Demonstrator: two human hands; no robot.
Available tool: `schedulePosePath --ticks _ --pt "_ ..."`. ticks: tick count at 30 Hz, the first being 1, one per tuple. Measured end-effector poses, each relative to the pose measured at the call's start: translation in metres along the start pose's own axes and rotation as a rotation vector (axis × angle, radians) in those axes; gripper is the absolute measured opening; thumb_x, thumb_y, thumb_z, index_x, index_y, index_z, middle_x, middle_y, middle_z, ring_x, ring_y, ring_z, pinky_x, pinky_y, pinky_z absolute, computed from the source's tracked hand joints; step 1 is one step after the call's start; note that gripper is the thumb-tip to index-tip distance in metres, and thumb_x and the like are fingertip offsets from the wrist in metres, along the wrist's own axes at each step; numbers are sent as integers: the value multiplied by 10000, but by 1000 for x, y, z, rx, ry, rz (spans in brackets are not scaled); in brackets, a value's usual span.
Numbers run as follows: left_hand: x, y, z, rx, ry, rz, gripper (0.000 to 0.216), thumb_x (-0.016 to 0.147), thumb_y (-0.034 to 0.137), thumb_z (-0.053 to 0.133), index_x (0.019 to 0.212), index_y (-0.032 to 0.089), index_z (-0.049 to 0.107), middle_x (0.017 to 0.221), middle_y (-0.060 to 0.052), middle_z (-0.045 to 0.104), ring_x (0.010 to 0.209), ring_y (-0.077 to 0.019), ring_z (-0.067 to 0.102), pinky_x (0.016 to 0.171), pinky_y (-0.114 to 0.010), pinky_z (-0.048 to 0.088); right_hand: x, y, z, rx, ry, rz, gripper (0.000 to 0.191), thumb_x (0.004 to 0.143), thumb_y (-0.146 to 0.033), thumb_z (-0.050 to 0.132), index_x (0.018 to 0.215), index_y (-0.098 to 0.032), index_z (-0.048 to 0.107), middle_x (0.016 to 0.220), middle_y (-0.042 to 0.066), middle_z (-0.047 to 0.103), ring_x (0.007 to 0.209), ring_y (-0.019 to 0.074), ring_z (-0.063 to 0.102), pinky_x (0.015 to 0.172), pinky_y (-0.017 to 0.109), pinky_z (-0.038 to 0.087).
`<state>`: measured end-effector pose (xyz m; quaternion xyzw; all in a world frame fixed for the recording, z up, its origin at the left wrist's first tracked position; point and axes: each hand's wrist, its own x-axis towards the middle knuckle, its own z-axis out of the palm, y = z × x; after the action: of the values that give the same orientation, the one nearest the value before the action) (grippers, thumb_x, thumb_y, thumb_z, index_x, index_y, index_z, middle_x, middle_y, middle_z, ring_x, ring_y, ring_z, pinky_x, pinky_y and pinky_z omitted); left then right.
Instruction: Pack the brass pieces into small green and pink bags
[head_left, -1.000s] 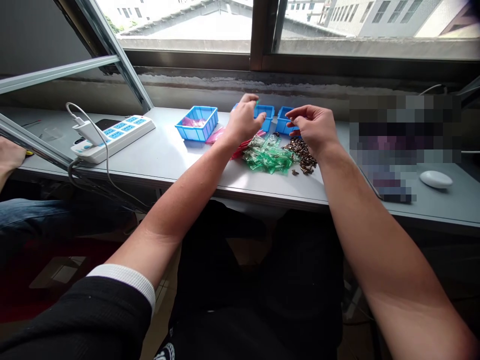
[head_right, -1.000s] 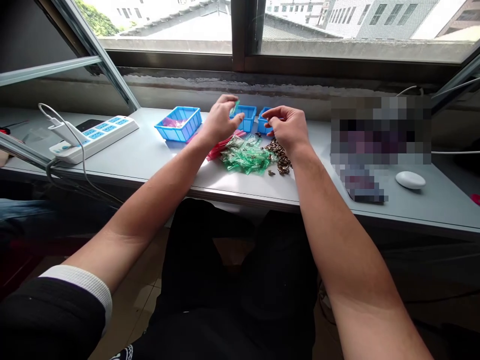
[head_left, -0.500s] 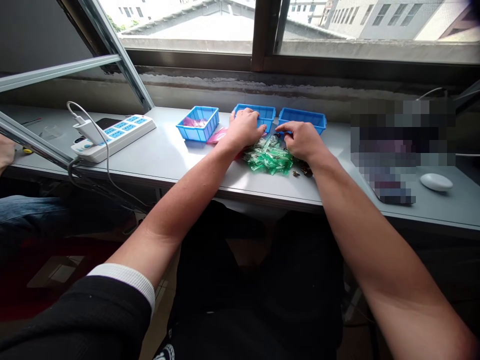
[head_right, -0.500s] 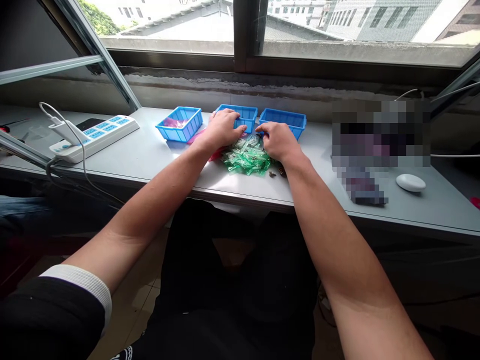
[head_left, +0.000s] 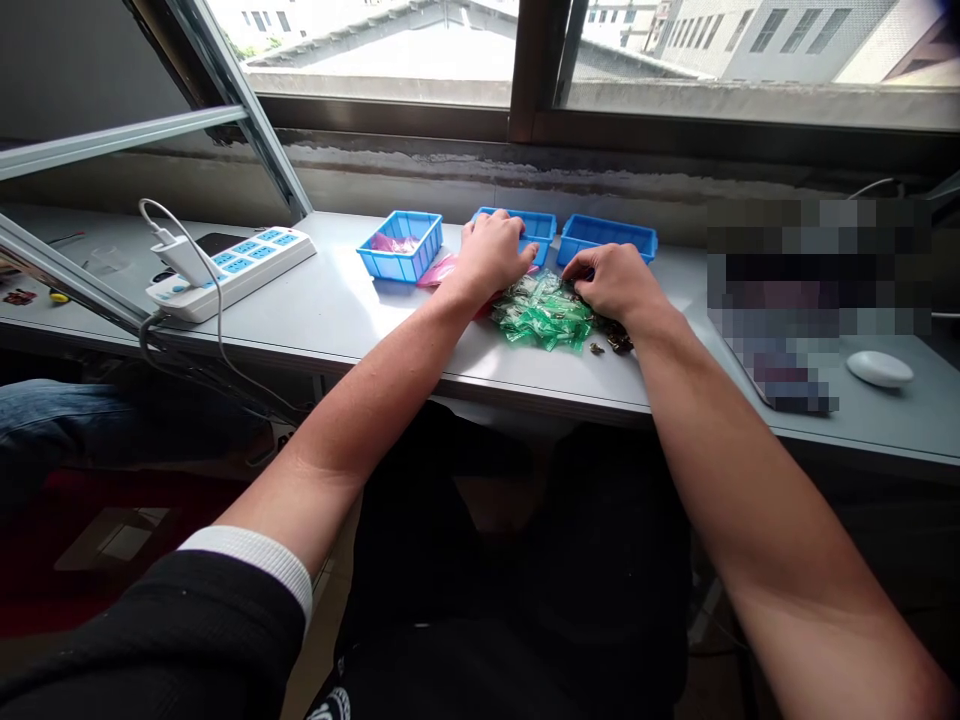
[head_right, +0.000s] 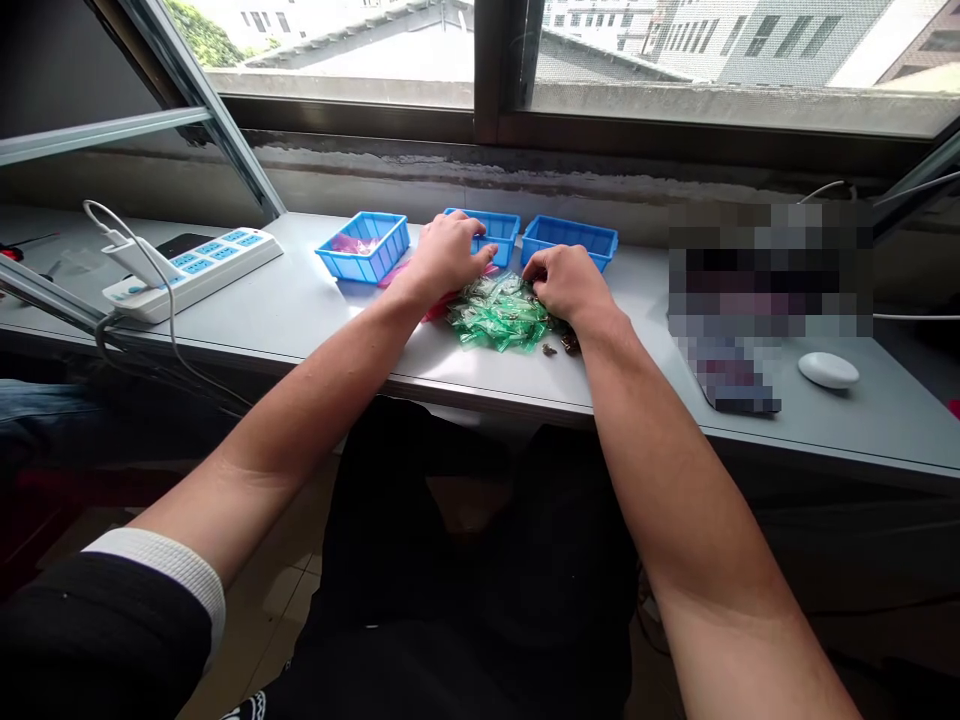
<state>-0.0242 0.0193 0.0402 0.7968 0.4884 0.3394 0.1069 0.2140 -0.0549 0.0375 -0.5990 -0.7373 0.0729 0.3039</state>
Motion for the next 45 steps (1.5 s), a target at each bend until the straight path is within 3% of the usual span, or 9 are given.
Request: schedulePosePath --ticks 5,9,11,14,18,28,32,37,45 --pt "-2 11 0 -312 4 223 254 1102 312 811 1289 283 981 1533 -163 905 1590 -421 734 1519 -520 468 -4 -14 -4 181 166 13 264 937 -48 858 1038 -274 952 1180 105 992 1136 383 956 1116 569 788" --pt "-6 19 4 -455 -95 266 223 1043 266 839 1200 292 996 1362 -120 952 1416 -370 834 1464 -484 542 -6 -24 -6 317 302 42 111 1008 -239 945 1079 -316 908 1268 106 986 1257 385 941 1213 574 774" --pt "-7 20 6 -485 -111 272 219 1006 226 856 1153 296 1002 1312 -104 963 1365 -348 860 1440 -467 570 -5 -24 -5 355 321 54 136 1006 -323 986 1098 -326 886 1293 108 977 1301 400 926 1237 601 766" --pt "-8 20 8 -552 -104 254 236 979 166 860 1126 286 1000 1248 -84 969 1295 -305 895 1331 -415 648 -2 -21 -2 394 319 55 182 992 -345 1008 1095 -323 860 1289 121 958 1321 423 915 1230 631 763" --pt "-11 24 5 -643 -74 200 209 983 164 928 1147 284 972 1135 -65 950 1219 -284 915 1226 -386 687 -1 -20 1 438 314 58 211 977 -268 993 1104 -323 834 1264 90 945 1330 392 918 1207 569 785" --pt "-14 33 -2 -660 -83 157 127 1007 169 918 1091 252 964 1200 -104 966 1274 -306 899 1295 -439 691 -6 -33 -5 520 300 84 157 1022 -312 930 1135 -338 824 1336 83 939 1395 369 909 1263 539 787" --pt "-15 34 -4 -668 -54 174 100 1025 172 906 1084 242 947 1220 -123 967 1287 -321 901 1297 -472 702 -2 -28 -1 590 285 119 173 1071 -408 960 1082 -330 806 1223 92 915 1223 367 937 1110 581 835" --pt "-11 30 1 -641 -1 193 157 954 141 922 1031 275 890 1183 -82 974 1261 -312 918 1252 -480 750 -1 -26 4 749 221 156 224 1031 -442 1026 1030 -299 854 1063 93 909 1004 327 927 974 570 849" --pt "-6 25 8 -530 32 264 156 921 99 846 990 237 868 1142 -86 983 1187 -279 935 1184 -466 767 -5 -25 2 834 184 118 195 948 -330 1040 1096 -296 918 1100 74 932 1109 320 924 1027 544 834"
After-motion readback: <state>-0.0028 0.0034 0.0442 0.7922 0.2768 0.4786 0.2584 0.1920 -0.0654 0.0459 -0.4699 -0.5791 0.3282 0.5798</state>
